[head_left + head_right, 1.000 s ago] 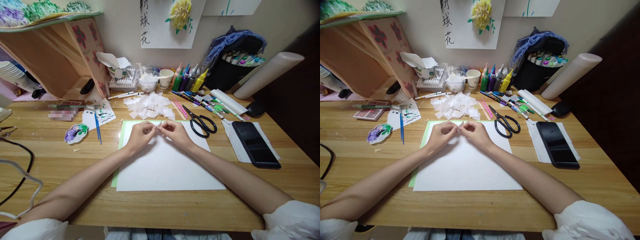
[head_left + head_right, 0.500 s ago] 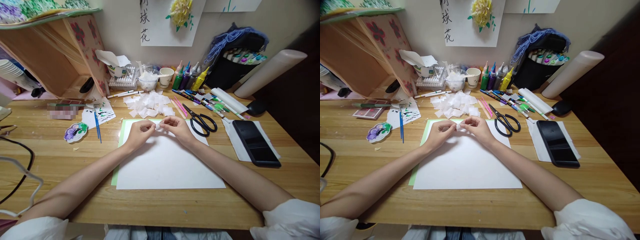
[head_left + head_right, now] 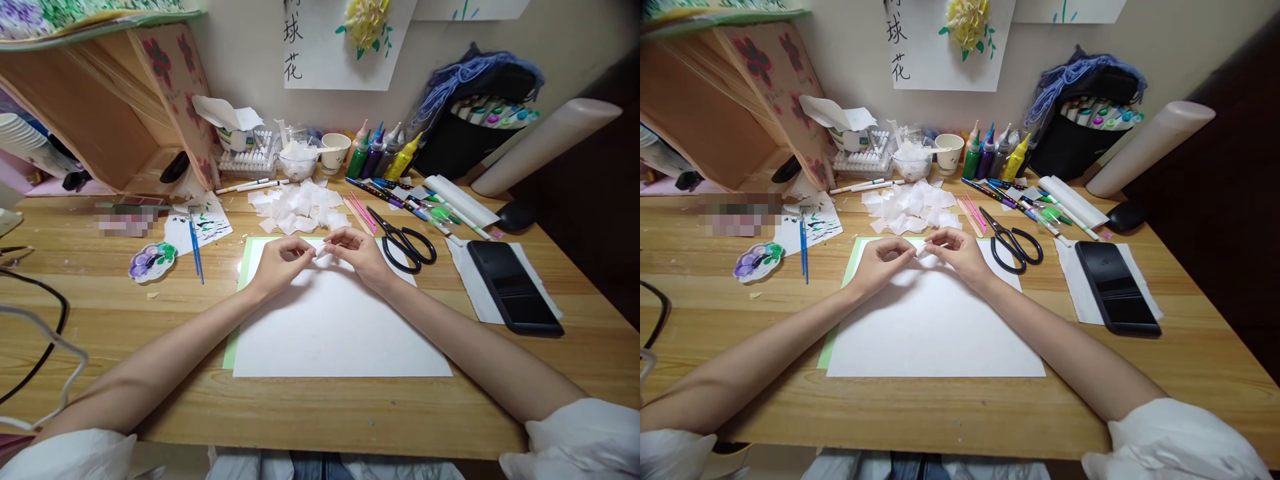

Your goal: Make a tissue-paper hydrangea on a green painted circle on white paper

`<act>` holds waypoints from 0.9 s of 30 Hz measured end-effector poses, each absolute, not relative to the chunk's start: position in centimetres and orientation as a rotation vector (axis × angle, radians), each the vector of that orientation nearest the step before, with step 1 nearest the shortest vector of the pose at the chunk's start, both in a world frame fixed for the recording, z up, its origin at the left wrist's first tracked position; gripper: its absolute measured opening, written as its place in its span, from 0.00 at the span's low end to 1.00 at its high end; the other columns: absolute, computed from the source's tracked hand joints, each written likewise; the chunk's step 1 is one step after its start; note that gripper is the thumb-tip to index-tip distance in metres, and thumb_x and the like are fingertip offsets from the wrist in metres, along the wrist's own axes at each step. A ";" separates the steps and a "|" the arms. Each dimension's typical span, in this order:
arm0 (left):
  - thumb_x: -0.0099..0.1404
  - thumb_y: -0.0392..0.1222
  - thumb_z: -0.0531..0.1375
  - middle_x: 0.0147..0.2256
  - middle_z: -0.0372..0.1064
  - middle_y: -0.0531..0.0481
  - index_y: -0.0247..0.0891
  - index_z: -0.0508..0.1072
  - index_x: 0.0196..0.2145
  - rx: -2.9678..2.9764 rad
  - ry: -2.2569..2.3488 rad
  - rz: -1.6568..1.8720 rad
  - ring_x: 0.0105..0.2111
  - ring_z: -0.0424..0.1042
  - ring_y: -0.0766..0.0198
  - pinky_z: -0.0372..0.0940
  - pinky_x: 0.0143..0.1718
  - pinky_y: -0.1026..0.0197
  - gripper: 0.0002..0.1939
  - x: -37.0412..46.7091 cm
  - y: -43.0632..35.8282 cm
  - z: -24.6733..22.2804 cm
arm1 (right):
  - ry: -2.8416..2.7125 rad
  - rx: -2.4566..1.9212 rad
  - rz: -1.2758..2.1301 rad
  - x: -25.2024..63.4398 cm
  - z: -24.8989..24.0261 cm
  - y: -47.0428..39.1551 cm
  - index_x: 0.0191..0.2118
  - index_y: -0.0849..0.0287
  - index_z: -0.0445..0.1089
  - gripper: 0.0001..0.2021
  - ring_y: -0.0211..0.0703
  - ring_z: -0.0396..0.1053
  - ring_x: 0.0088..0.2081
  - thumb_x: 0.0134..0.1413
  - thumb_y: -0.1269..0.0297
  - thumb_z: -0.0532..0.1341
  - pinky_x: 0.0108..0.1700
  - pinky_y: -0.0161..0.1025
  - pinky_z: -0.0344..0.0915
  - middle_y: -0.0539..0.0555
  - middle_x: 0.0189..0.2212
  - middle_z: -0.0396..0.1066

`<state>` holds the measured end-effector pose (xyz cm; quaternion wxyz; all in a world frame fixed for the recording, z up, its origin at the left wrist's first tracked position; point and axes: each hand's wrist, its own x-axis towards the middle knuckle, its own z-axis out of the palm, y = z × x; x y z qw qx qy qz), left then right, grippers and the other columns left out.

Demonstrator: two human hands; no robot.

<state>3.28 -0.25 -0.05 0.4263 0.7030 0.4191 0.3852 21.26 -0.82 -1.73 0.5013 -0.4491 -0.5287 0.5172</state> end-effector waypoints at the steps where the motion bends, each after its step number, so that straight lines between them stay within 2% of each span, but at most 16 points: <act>1: 0.58 0.42 0.59 0.26 0.71 0.50 0.35 0.74 0.25 1.768 1.051 0.957 0.27 0.65 0.68 0.58 0.29 0.66 0.09 3.3 -0.2 0.0 | -1.285 -1.079 1.249 21.3 -1.7 -0.8 0.32 0.58 0.72 0.11 0.38 0.68 0.31 0.42 0.59 0.68 0.33 0.35 0.64 0.50 0.29 0.72; 7: 0.58 0.42 0.59 0.24 0.70 0.51 0.35 0.74 0.25 1.815 1.078 0.956 0.23 0.59 0.70 0.54 0.25 0.65 0.08 3.3 -0.3 0.1 | -1.362 -1.080 1.187 21.2 -1.8 -0.8 0.38 0.58 0.71 0.13 0.39 0.68 0.34 0.45 0.59 0.66 0.35 0.36 0.64 0.52 0.33 0.71; 10: 0.57 0.42 0.60 0.23 0.68 0.52 0.35 0.74 0.24 1.805 1.107 0.999 0.22 0.56 0.70 0.52 0.23 0.65 0.08 3.3 -0.3 -0.1 | -1.441 -1.175 0.889 20.9 -1.5 -1.4 0.35 0.58 0.69 0.09 0.38 0.65 0.32 0.46 0.62 0.65 0.33 0.35 0.62 0.52 0.33 0.69; 14: 0.57 0.43 0.61 0.21 0.66 0.53 0.36 0.74 0.25 1.779 1.139 1.070 0.20 0.54 0.71 0.50 0.22 0.66 0.09 3.4 -0.2 -0.6 | -1.673 -1.231 0.531 20.4 -1.0 -2.4 0.30 0.58 0.68 0.05 0.37 0.60 0.28 0.53 0.64 0.60 0.33 0.36 0.59 0.50 0.28 0.66; 20: 0.58 0.44 0.61 0.26 0.71 0.51 0.36 0.75 0.28 1.789 1.084 1.084 0.22 0.58 0.71 0.53 0.23 0.66 0.09 3.4 -0.2 -0.7 | -1.845 -1.188 0.534 19.9 -0.8 -2.9 0.34 0.58 0.68 0.05 0.38 0.63 0.29 0.56 0.63 0.58 0.34 0.37 0.60 0.51 0.29 0.67; 27: 0.58 0.43 0.60 0.23 0.67 0.54 0.36 0.73 0.26 1.828 1.124 1.067 0.21 0.56 0.71 0.52 0.23 0.66 0.08 3.4 -0.3 -0.6 | -1.695 -1.251 0.718 20.2 -1.1 -2.3 0.32 0.58 0.67 0.08 0.40 0.66 0.32 0.58 0.63 0.55 0.34 0.36 0.61 0.52 0.30 0.68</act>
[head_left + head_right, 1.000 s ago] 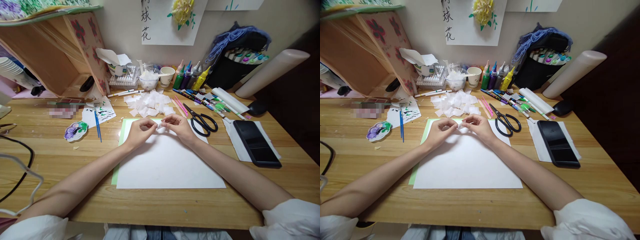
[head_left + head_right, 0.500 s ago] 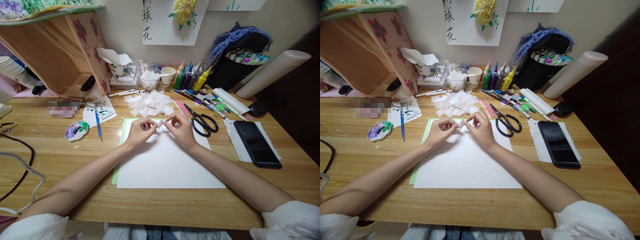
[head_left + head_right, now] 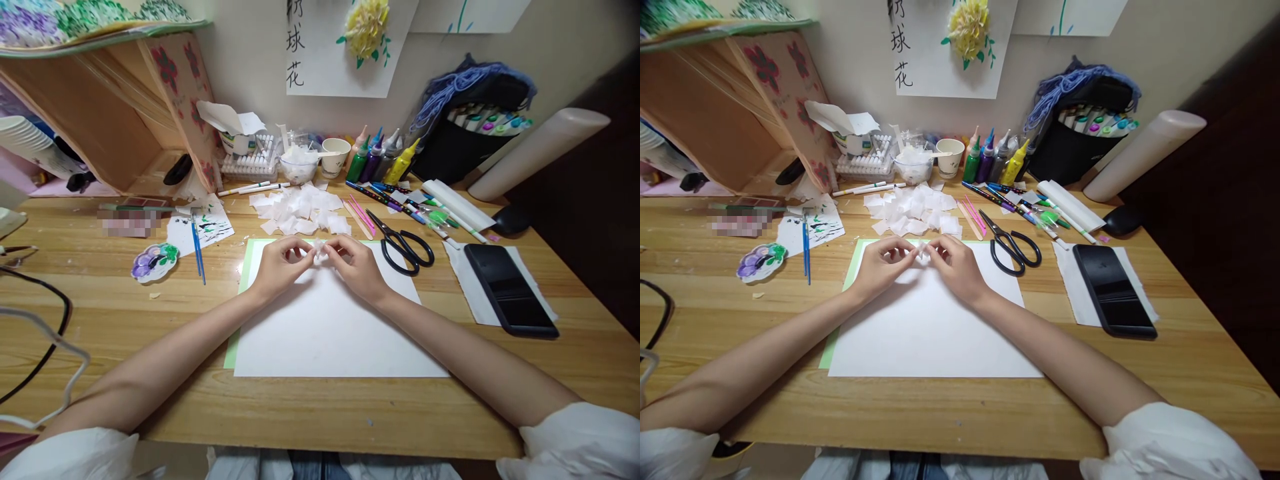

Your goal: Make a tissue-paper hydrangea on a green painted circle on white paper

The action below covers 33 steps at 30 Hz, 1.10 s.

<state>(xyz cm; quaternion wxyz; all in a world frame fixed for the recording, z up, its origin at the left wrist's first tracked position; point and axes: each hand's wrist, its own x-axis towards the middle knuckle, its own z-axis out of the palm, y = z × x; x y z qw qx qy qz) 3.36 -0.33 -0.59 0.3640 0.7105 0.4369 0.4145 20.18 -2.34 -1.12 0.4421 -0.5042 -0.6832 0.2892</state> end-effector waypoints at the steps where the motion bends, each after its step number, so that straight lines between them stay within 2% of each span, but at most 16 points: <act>1: 0.57 0.43 0.60 0.23 0.66 0.54 0.36 0.72 0.25 1.814 1.140 1.066 0.21 0.56 0.71 0.52 0.23 0.66 0.08 3.4 -0.3 -0.5 | -1.651 -1.261 0.760 20.3 -1.2 -2.2 0.32 0.58 0.67 0.08 0.39 0.66 0.32 0.58 0.62 0.55 0.33 0.36 0.61 0.51 0.30 0.68; 5: 0.56 0.41 0.59 0.24 0.65 0.55 0.36 0.69 0.24 1.732 1.209 1.072 0.21 0.56 0.72 0.52 0.22 0.66 0.07 3.4 -0.1 -0.4 | -1.532 -1.311 0.831 20.7 -1.8 -1.6 0.29 0.59 0.65 0.09 0.37 0.64 0.29 0.57 0.61 0.55 0.32 0.35 0.59 0.49 0.27 0.66; 10: 0.56 0.41 0.59 0.25 0.64 0.54 0.36 0.68 0.24 1.649 1.280 1.104 0.23 0.57 0.71 0.54 0.24 0.67 0.07 3.4 0.1 -0.4 | -1.479 -1.423 0.729 21.2 -2.3 -0.8 0.27 0.59 0.63 0.10 0.38 0.62 0.28 0.56 0.61 0.54 0.32 0.36 0.58 0.49 0.24 0.65; 12: 0.57 0.41 0.58 0.25 0.65 0.54 0.36 0.68 0.24 1.645 1.290 1.107 0.23 0.58 0.71 0.54 0.25 0.67 0.07 3.3 0.0 -0.4 | -1.480 -1.465 0.647 21.5 -2.4 -0.5 0.29 0.59 0.64 0.09 0.40 0.63 0.30 0.57 0.61 0.54 0.35 0.38 0.59 0.50 0.26 0.66; 17: 0.57 0.44 0.59 0.26 0.66 0.53 0.36 0.70 0.26 1.645 1.288 1.084 0.23 0.58 0.71 0.54 0.25 0.66 0.09 3.2 0.0 -0.5 | -1.591 -1.403 0.339 21.2 -1.9 -0.9 0.42 0.56 0.67 0.08 0.46 0.63 0.43 0.57 0.64 0.55 0.44 0.44 0.62 0.57 0.40 0.67; 20: 0.57 0.46 0.60 0.25 0.67 0.54 0.36 0.72 0.27 1.666 1.256 1.066 0.22 0.57 0.71 0.53 0.24 0.66 0.10 3.2 0.1 -0.8 | -1.816 -1.255 0.280 20.7 -1.4 -1.8 0.44 0.53 0.69 0.10 0.48 0.63 0.44 0.58 0.67 0.55 0.48 0.47 0.60 0.56 0.39 0.67; 23: 0.59 0.47 0.59 0.25 0.68 0.53 0.36 0.74 0.29 1.698 1.214 1.055 0.21 0.56 0.71 0.53 0.24 0.65 0.11 3.3 0.1 -0.9 | -1.953 -1.152 0.279 20.3 -1.2 -2.4 0.47 0.51 0.70 0.13 0.47 0.63 0.42 0.58 0.68 0.55 0.46 0.47 0.61 0.55 0.38 0.68; 33: 0.60 0.48 0.57 0.27 0.70 0.51 0.36 0.75 0.31 1.741 1.187 1.042 0.22 0.56 0.70 0.53 0.24 0.65 0.13 3.2 0.0 -1.0 | -1.937 -1.133 0.292 20.2 -1.5 -2.3 0.48 0.49 0.71 0.14 0.46 0.63 0.41 0.58 0.68 0.56 0.44 0.46 0.62 0.55 0.37 0.69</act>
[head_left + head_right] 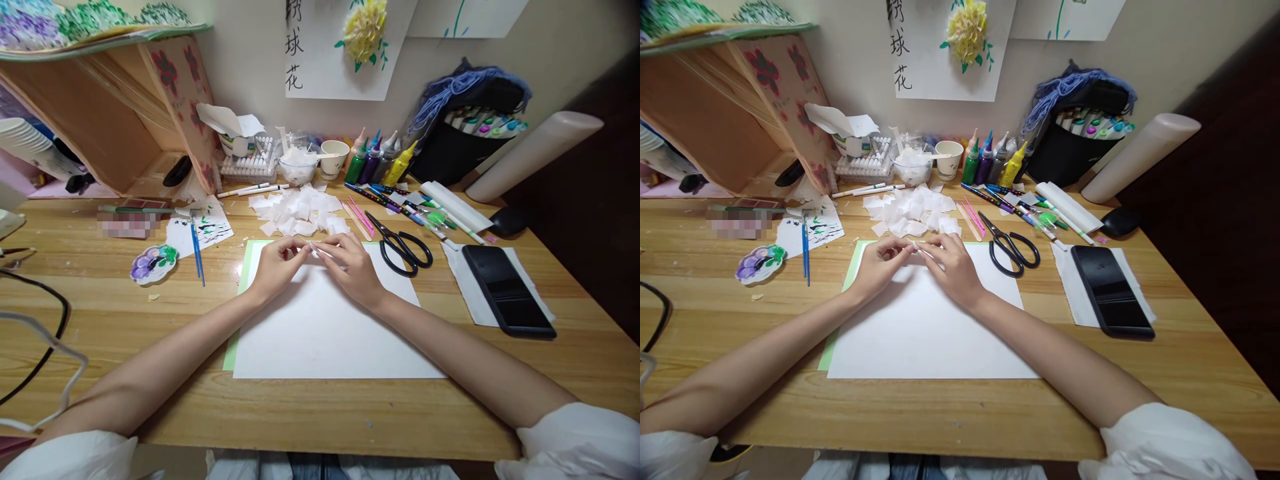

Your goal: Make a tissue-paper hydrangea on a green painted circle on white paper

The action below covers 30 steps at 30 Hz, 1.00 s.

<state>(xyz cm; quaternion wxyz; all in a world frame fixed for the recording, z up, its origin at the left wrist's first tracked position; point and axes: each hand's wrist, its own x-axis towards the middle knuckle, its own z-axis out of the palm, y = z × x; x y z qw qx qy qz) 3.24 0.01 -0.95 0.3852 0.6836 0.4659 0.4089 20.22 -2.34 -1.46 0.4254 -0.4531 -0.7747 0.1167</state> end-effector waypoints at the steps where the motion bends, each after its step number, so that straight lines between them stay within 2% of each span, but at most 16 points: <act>1: 0.60 0.48 0.57 0.26 0.69 0.51 0.36 0.75 0.31 1.750 1.187 1.042 0.22 0.56 0.70 0.53 0.24 0.65 0.13 3.3 0.0 -0.9 | -1.927 -1.136 0.301 20.2 -1.4 -2.4 0.47 0.50 0.71 0.14 0.46 0.63 0.41 0.58 0.68 0.56 0.44 0.46 0.62 0.55 0.37 0.69; 4: 0.60 0.47 0.57 0.24 0.67 0.53 0.37 0.74 0.29 1.813 1.177 1.034 0.22 0.56 0.70 0.53 0.24 0.65 0.11 3.4 -0.2 -0.8 | -1.864 -1.153 0.356 20.1 -1.3 -2.6 0.42 0.53 0.73 0.10 0.45 0.64 0.39 0.56 0.66 0.58 0.43 0.44 0.62 0.54 0.34 0.70; 10: 0.58 0.40 0.57 0.24 0.66 0.54 0.37 0.71 0.26 1.947 1.174 1.005 0.24 0.59 0.69 0.54 0.27 0.65 0.07 3.5 -0.5 -0.4 | -1.641 -1.256 0.555 20.3 -1.4 -2.0 0.32 0.57 0.72 0.08 0.42 0.65 0.34 0.55 0.62 0.58 0.31 0.37 0.60 0.53 0.30 0.70; 15: 0.56 0.40 0.57 0.22 0.64 0.55 0.37 0.69 0.24 1.854 1.247 1.012 0.23 0.58 0.70 0.53 0.25 0.65 0.06 3.4 -0.3 -0.5 | -1.351 -1.383 0.695 21.4 -2.6 -0.3 0.28 0.60 0.70 0.09 0.40 0.65 0.30 0.52 0.60 0.59 0.33 0.37 0.60 0.51 0.27 0.70; 19: 0.56 0.40 0.57 0.22 0.63 0.55 0.37 0.68 0.23 1.801 1.274 1.036 0.21 0.56 0.70 0.53 0.24 0.65 0.06 3.4 -0.2 -0.5 | -1.273 -1.453 0.638 22.1 -3.1 0.4 0.30 0.61 0.70 0.11 0.40 0.64 0.30 0.52 0.59 0.58 0.35 0.39 0.60 0.52 0.27 0.70; 24: 0.56 0.41 0.57 0.22 0.64 0.55 0.37 0.70 0.24 1.780 1.277 1.045 0.22 0.57 0.70 0.53 0.24 0.65 0.07 3.4 -0.2 -0.5 | -1.427 -1.391 0.406 21.4 -2.0 -0.6 0.44 0.57 0.70 0.12 0.43 0.64 0.37 0.55 0.62 0.56 0.40 0.42 0.63 0.57 0.41 0.67; 27: 0.57 0.42 0.58 0.22 0.65 0.54 0.37 0.72 0.25 1.779 1.266 1.052 0.22 0.58 0.70 0.53 0.24 0.65 0.08 3.4 -0.2 -0.6 | -1.715 -1.221 0.403 20.6 -1.3 -1.6 0.43 0.52 0.72 0.10 0.45 0.64 0.42 0.57 0.65 0.57 0.44 0.44 0.62 0.54 0.37 0.67; 30: 0.58 0.44 0.58 0.23 0.66 0.54 0.37 0.73 0.27 1.786 1.246 1.048 0.22 0.58 0.69 0.53 0.24 0.65 0.09 3.4 -0.1 -0.7 | -1.854 -1.148 0.390 20.2 -1.2 -2.2 0.42 0.50 0.73 0.10 0.45 0.64 0.40 0.56 0.66 0.58 0.44 0.45 0.63 0.54 0.34 0.68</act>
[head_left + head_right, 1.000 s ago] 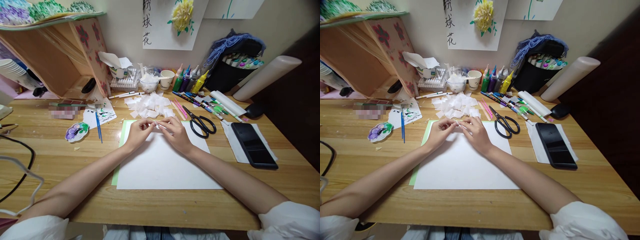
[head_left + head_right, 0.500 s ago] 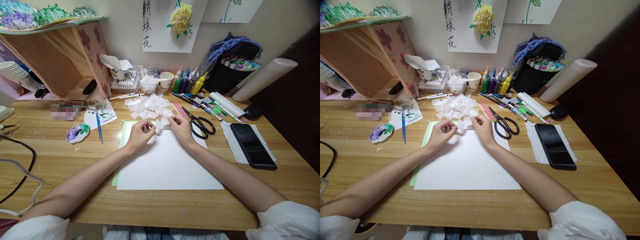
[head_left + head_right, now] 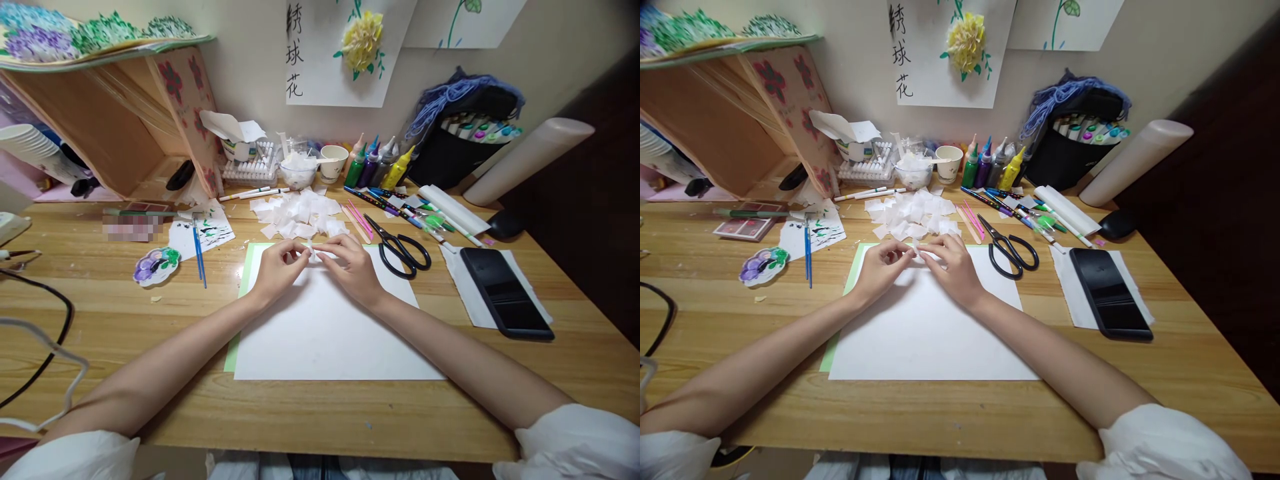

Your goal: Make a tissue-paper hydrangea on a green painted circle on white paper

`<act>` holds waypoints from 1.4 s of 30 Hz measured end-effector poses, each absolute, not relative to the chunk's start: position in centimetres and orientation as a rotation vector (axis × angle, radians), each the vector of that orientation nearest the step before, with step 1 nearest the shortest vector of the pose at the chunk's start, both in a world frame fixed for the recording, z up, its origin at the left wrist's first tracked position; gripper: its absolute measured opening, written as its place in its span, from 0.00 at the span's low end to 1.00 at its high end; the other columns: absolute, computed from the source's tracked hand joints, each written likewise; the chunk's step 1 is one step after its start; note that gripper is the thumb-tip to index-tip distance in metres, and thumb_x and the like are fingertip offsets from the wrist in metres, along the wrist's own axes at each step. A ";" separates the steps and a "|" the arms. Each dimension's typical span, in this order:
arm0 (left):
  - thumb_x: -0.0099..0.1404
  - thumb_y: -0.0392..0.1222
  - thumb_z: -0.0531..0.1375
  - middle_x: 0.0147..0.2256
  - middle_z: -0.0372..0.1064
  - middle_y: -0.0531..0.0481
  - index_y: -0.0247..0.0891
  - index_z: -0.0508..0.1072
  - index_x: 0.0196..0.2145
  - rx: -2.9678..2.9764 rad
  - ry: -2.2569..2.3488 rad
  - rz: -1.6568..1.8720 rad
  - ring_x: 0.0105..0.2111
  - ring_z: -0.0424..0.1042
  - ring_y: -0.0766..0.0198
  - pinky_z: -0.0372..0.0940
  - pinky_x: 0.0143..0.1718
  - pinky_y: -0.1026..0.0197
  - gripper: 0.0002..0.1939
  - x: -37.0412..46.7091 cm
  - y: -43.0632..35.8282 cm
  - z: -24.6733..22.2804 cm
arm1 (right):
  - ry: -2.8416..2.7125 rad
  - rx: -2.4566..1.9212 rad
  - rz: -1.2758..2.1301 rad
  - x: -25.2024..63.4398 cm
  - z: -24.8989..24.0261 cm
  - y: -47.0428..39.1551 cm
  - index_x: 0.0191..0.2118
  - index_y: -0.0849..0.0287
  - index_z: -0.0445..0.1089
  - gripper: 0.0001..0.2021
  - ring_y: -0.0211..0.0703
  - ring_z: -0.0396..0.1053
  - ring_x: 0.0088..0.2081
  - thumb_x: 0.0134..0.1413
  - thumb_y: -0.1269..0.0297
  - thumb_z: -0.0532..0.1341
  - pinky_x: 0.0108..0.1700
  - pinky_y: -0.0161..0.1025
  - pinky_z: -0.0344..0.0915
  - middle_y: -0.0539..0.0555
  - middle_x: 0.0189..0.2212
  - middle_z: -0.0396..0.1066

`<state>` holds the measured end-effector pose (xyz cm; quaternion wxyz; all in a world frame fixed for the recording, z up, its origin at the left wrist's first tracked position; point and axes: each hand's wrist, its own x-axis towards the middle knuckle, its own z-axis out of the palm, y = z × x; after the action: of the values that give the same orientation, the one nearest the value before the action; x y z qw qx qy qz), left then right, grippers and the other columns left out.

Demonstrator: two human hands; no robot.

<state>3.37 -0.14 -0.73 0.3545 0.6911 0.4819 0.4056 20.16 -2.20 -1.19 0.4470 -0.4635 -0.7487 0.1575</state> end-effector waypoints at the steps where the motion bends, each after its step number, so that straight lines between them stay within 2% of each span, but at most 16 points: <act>1: 0.59 0.45 0.58 0.23 0.67 0.53 0.37 0.74 0.27 1.791 1.236 1.045 0.22 0.57 0.69 0.53 0.24 0.65 0.10 3.4 -0.1 -0.8 | -1.864 -1.141 0.377 20.1 -1.2 -2.3 0.43 0.51 0.73 0.10 0.45 0.64 0.40 0.56 0.67 0.58 0.43 0.45 0.63 0.54 0.34 0.68; 8: 0.60 0.47 0.57 0.24 0.69 0.52 0.37 0.76 0.30 1.792 1.195 1.024 0.22 0.57 0.69 0.53 0.24 0.64 0.13 3.3 -0.2 -0.9 | -1.882 -1.140 0.344 20.3 -1.6 -2.2 0.44 0.50 0.73 0.11 0.45 0.64 0.38 0.56 0.68 0.58 0.41 0.44 0.64 0.53 0.33 0.68; 20: 0.60 0.50 0.58 0.24 0.68 0.51 0.35 0.76 0.28 1.759 1.196 1.028 0.21 0.56 0.70 0.52 0.23 0.65 0.15 3.3 -0.2 -0.9 | -1.941 -1.078 0.173 20.1 -1.6 -2.3 0.44 0.54 0.73 0.11 0.44 0.63 0.36 0.56 0.69 0.58 0.39 0.43 0.63 0.54 0.31 0.68; 33: 0.60 0.45 0.57 0.24 0.66 0.52 0.35 0.75 0.30 1.784 1.176 1.037 0.21 0.55 0.71 0.52 0.23 0.66 0.11 3.2 -0.2 -1.0 | -1.911 -1.084 0.180 20.1 -1.6 -2.3 0.43 0.54 0.74 0.10 0.44 0.63 0.36 0.56 0.68 0.58 0.38 0.43 0.63 0.55 0.31 0.69; 42: 0.60 0.41 0.57 0.25 0.67 0.52 0.35 0.74 0.29 1.896 1.132 1.043 0.23 0.58 0.71 0.54 0.25 0.66 0.08 3.4 -0.4 -0.7 | -1.861 -1.121 0.240 20.0 -1.4 -2.4 0.38 0.56 0.75 0.07 0.44 0.64 0.35 0.55 0.65 0.60 0.38 0.43 0.63 0.54 0.30 0.69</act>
<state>3.37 -0.45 -0.67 0.3427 0.7293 0.4355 0.4013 20.01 -2.40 -1.36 0.4598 -0.4553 -0.7561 0.0976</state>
